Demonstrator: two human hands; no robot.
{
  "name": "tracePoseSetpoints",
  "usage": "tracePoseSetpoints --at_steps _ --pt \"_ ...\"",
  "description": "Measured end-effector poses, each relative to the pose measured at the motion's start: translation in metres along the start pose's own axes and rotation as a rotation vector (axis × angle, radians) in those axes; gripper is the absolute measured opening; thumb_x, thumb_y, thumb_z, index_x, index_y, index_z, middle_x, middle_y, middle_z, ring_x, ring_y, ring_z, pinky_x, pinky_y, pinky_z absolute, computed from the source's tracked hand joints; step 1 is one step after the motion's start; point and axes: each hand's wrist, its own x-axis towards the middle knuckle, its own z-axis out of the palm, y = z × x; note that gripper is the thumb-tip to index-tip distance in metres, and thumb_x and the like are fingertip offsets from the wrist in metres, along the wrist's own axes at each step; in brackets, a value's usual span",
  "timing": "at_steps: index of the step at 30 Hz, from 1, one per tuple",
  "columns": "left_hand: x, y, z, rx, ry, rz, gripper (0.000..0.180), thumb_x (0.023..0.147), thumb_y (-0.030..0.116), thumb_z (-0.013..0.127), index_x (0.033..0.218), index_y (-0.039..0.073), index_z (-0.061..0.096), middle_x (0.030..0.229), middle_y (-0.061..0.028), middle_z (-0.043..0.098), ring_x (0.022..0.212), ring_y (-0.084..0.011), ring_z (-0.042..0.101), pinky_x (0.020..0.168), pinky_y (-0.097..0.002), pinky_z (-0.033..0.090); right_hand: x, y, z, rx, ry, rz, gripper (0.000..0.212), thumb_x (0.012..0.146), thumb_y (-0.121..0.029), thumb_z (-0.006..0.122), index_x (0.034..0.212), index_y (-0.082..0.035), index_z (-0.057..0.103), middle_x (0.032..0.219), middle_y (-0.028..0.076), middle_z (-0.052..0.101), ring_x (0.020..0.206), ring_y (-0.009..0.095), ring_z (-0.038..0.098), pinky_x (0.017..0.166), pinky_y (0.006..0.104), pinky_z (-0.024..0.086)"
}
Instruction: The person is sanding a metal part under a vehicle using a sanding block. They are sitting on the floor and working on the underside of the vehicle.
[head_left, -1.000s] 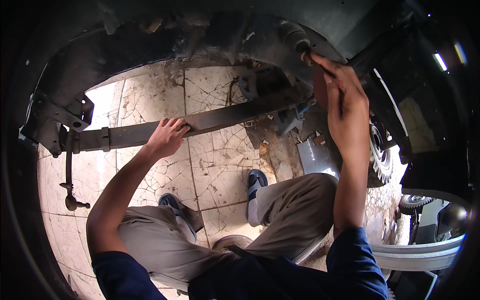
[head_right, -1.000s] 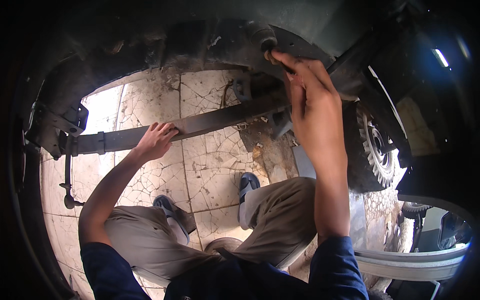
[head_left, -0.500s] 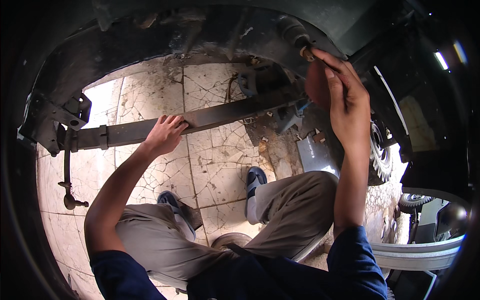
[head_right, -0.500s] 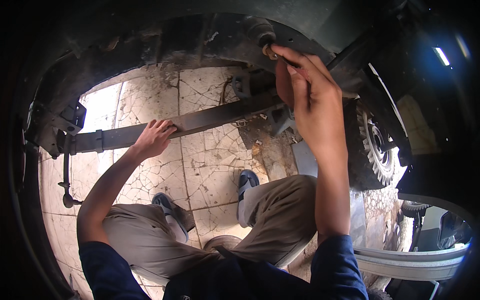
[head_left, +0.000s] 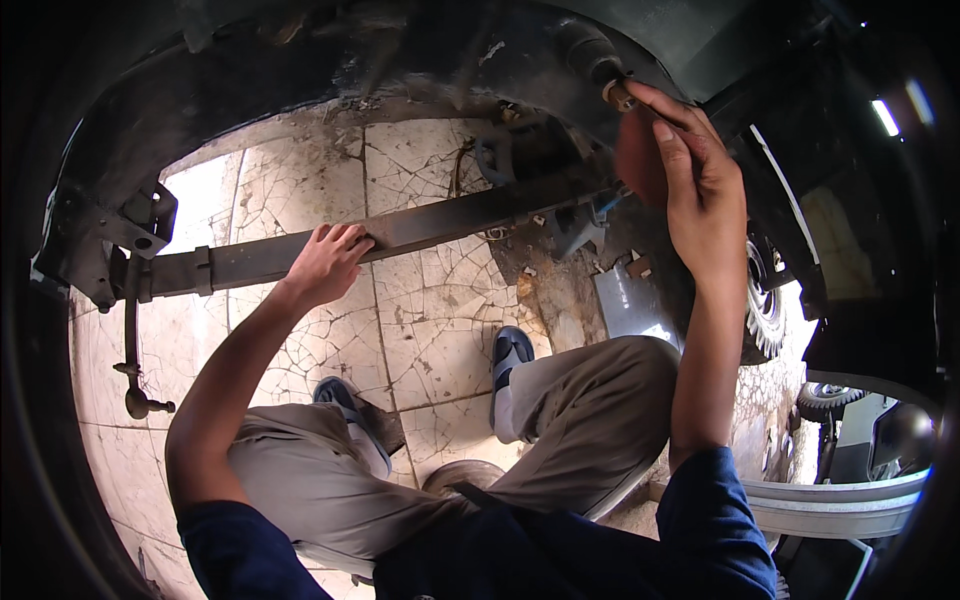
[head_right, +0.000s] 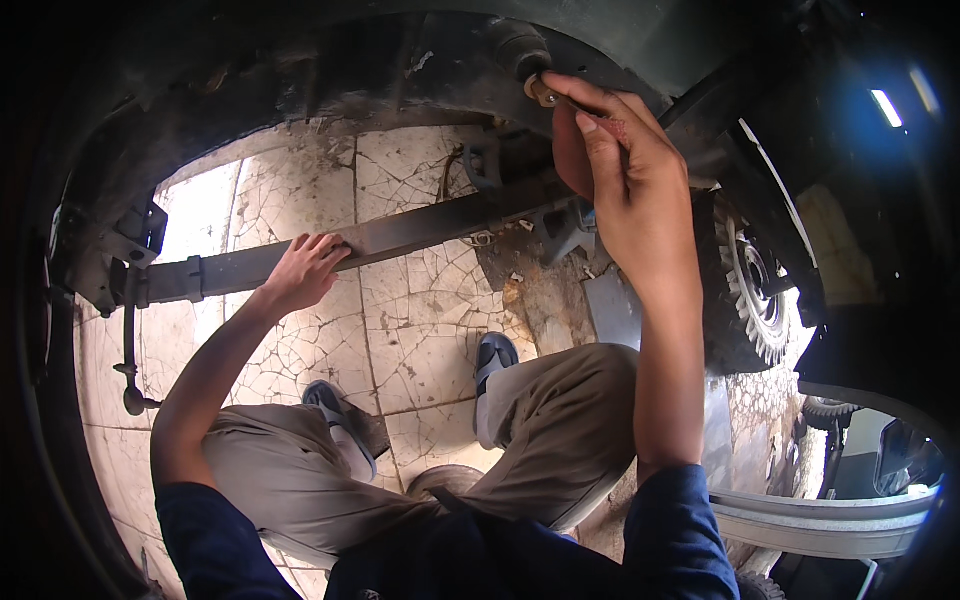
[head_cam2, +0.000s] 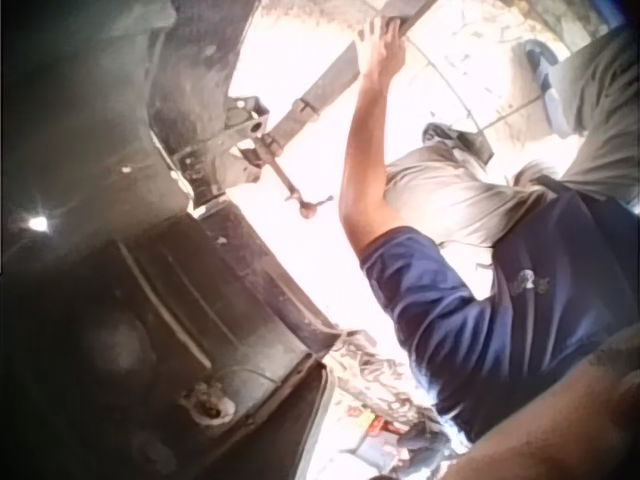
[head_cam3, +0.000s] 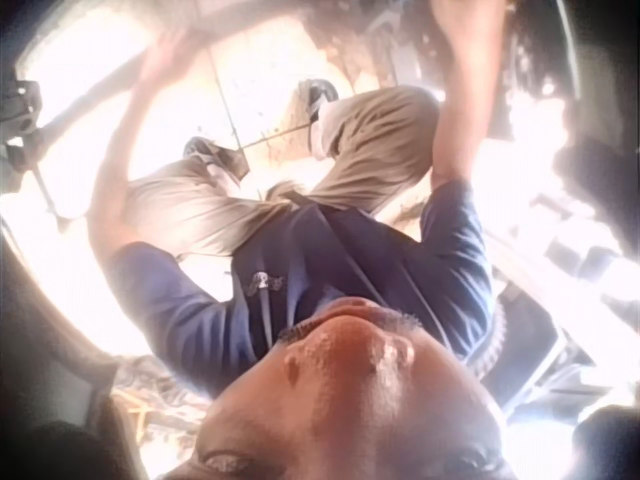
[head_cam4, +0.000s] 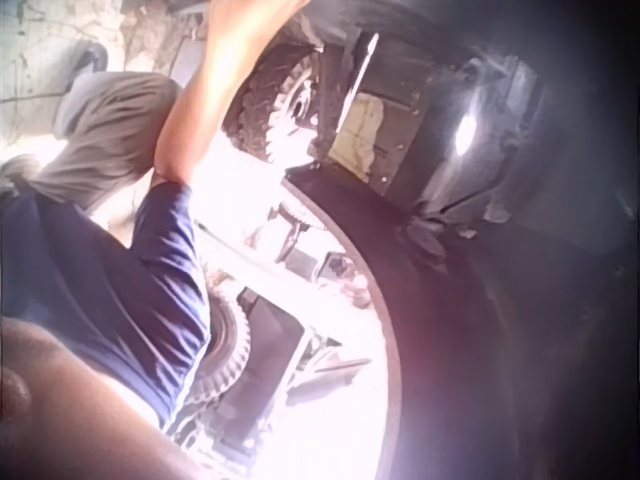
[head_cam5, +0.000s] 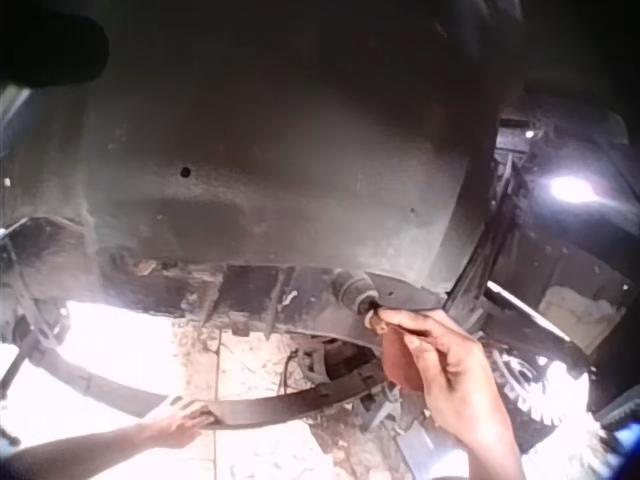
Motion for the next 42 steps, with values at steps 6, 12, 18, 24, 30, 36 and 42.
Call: tracePoseSetpoints --at_steps 6,12,18,24,30,36,42 --pt "0.0 0.001 -0.003 -0.005 -0.011 -0.008 0.048 0.088 0.02 0.065 0.133 0.008 0.056 0.136 -0.0103 0.05 0.129 -0.0251 0.045 0.108 -0.0437 0.036 0.0 -0.002 -0.005 -0.049 -0.021 0.01 0.03 0.1 -0.002 0.049 0.121 -0.006 0.069 0.1 0.009 0.066 0.088 0.013 0.062 0.084 0.0241 0.046" --pt "0.0 0.001 -0.005 0.032 0.004 -0.016 0.049 0.087 0.019 0.067 0.134 0.008 0.055 0.135 -0.0092 0.049 0.13 -0.0248 0.045 0.109 -0.0426 0.036 -0.002 0.001 -0.004 0.027 -0.013 0.008 0.029 0.102 -0.003 0.048 0.121 -0.006 0.069 0.101 0.008 0.066 0.09 0.013 0.061 0.086 0.0238 0.046" --pt "-0.002 0.0 -0.001 0.006 -0.017 -0.011 0.049 0.088 0.02 0.065 0.134 0.008 0.056 0.136 -0.009 0.049 0.13 -0.025 0.044 0.109 -0.043 0.036 -0.004 0.006 -0.004 0.1 -0.03 0.007 0.027 0.102 -0.006 0.049 0.121 -0.001 0.068 0.11 0.008 0.069 0.099 0.013 0.062 0.092 0.0236 0.045" --pt "-0.002 0.001 0.001 0.001 0.004 -0.005 0.048 0.087 0.019 0.065 0.133 0.008 0.057 0.135 -0.0095 0.05 0.129 -0.0249 0.045 0.108 -0.0428 0.036 -0.003 0.008 -0.005 0.159 -0.035 0.03 0.027 0.103 -0.007 0.049 0.121 0.001 0.067 0.115 0.008 0.069 0.102 0.012 0.062 0.093 0.0241 0.045" --pt "-0.001 -0.002 0.003 0.007 0.01 -0.001 0.048 0.087 0.02 0.065 0.133 0.008 0.057 0.135 -0.0097 0.05 0.129 -0.0248 0.045 0.108 -0.0426 0.036 -0.001 0.009 -0.001 0.117 -0.007 0.0 0.027 0.103 -0.008 0.049 0.121 -0.002 0.068 0.11 0.007 0.069 0.098 0.012 0.062 0.091 0.0238 0.045" --pt "0.001 0.001 -0.005 0.004 0.019 -0.005 0.051 0.085 0.016 0.07 0.133 0.007 0.055 0.134 -0.0086 0.049 0.129 -0.0246 0.045 0.107 -0.0414 0.038 -0.001 0.007 -0.006 0.064 -0.017 -0.007 0.028 0.103 -0.007 0.049 0.122 -0.004 0.068 0.105 0.007 0.068 0.094 0.013 0.063 0.088 0.024 0.046" --pt "0.0 0.001 -0.004 -0.01 -0.011 -0.002 0.048 0.087 0.019 0.067 0.132 0.008 0.057 0.134 -0.0094 0.05 0.129 -0.0249 0.045 0.107 -0.0421 0.037 -0.003 0.005 -0.004 0.068 -0.019 0.003 0.027 0.102 -0.007 0.049 0.12 -0.004 0.069 0.103 0.007 0.068 0.093 0.013 0.062 0.088 0.0239 0.046"
